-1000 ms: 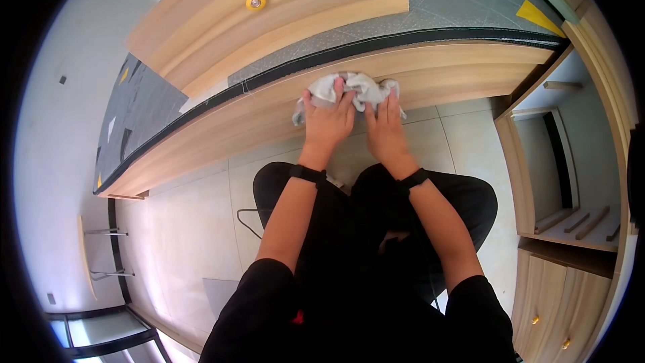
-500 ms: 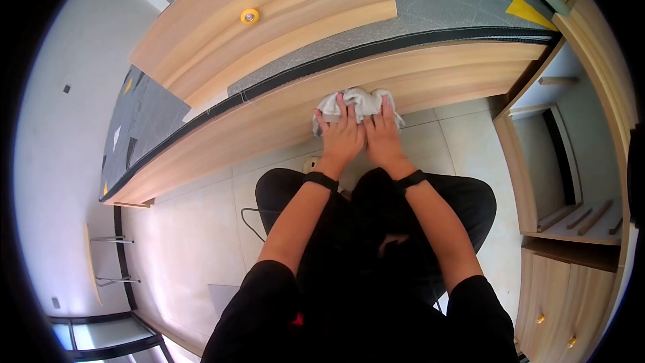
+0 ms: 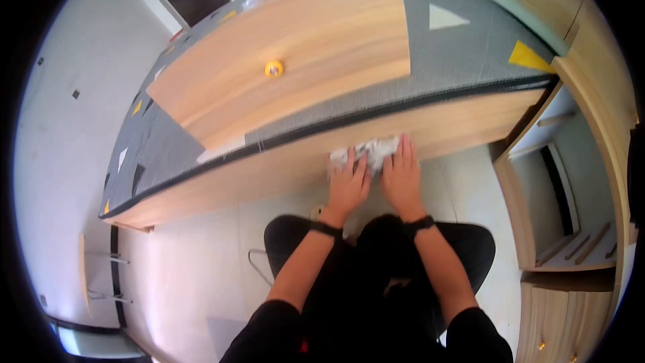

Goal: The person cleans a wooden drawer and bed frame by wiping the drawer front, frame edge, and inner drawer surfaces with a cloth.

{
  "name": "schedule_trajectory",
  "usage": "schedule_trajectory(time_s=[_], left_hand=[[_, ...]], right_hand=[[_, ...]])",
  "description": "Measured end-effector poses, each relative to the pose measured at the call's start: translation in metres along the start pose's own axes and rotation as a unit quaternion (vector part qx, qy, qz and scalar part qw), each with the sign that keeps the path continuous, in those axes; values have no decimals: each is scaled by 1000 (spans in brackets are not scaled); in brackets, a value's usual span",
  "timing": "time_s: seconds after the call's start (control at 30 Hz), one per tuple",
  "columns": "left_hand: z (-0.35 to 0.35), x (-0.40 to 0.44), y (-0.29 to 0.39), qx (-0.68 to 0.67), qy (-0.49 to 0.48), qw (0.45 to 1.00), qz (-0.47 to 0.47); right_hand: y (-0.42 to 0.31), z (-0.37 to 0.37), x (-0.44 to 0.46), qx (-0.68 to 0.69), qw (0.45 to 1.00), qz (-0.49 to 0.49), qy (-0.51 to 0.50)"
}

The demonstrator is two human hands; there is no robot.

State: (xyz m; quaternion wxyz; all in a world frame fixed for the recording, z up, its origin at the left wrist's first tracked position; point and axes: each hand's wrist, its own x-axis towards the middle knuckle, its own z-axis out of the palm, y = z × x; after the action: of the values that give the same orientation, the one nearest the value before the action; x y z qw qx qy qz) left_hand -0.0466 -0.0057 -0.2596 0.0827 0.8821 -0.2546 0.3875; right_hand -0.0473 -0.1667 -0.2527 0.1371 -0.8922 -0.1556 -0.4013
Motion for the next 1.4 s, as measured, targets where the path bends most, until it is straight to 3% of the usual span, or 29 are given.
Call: schedule_trajectory(time_s=[0.17, 0.3, 0.37, 0.4, 0.47, 0.5, 0.6, 0.63, 0.7, 0.83, 0.9, 0.93, 1.0, 1.13, 1.2, 1.33, 1.4], left_hand=[[-6, 4, 12, -89, -55, 993, -59], [-26, 9, 40, -157, -77, 977, -125], [-50, 23, 56, -328, -85, 921, -194], [-61, 19, 60, -329, -101, 917, -203], [-68, 32, 52, -525, -147, 785, -293], [-76, 36, 47, -613, -153, 694, -344], [-74, 43, -3, -777, -185, 370, -474], [-67, 36, -18, -777, -187, 365, -478], [-50, 19, -43, -758, -259, 303, -517], [-32, 3, -61, -729, -236, 321, -556], [-27, 0, -62, -688, -288, 406, -528], [-27, -1, -58, -687, -293, 402, -530], [-27, -1, -43, -598, -336, 508, -521], [-4, -18, -57, -589, -365, 542, -476], [-2, -21, -60, -518, -350, 665, -409], [-23, -15, -39, -519, -366, 655, -410], [-52, 14, -16, -590, -320, 539, -509]], right_hand=[[-4, 1, 0, 58, 997, 30, -28], [-8, 1, -4, 66, 997, 36, 5], [-1, 6, -1, 59, 997, 37, 31], [-5, 2, -9, 64, 997, 47, 16], [-1, -1, 2, 85, 994, 32, 59], [-4, -9, 6, 90, 994, 43, 42], [-4, -30, 4, 127, 989, 77, 24], [-3, -29, 7, 126, 990, 66, 15], [2, -19, 9, 95, 994, 44, 8], [-2, -15, 10, 96, 993, 69, 3], [-7, -14, 4, 155, 976, 132, -82], [-10, -10, 2, 154, 975, 138, -85], [-13, -4, -2, 161, 961, 156, -163], [-10, 6, -4, 150, 971, 130, -136], [-8, 0, 3, 217, 964, 119, -97], [-5, -29, 21, 158, 987, 31, -19], [2, -42, 28, 134, 990, 22, 35]])
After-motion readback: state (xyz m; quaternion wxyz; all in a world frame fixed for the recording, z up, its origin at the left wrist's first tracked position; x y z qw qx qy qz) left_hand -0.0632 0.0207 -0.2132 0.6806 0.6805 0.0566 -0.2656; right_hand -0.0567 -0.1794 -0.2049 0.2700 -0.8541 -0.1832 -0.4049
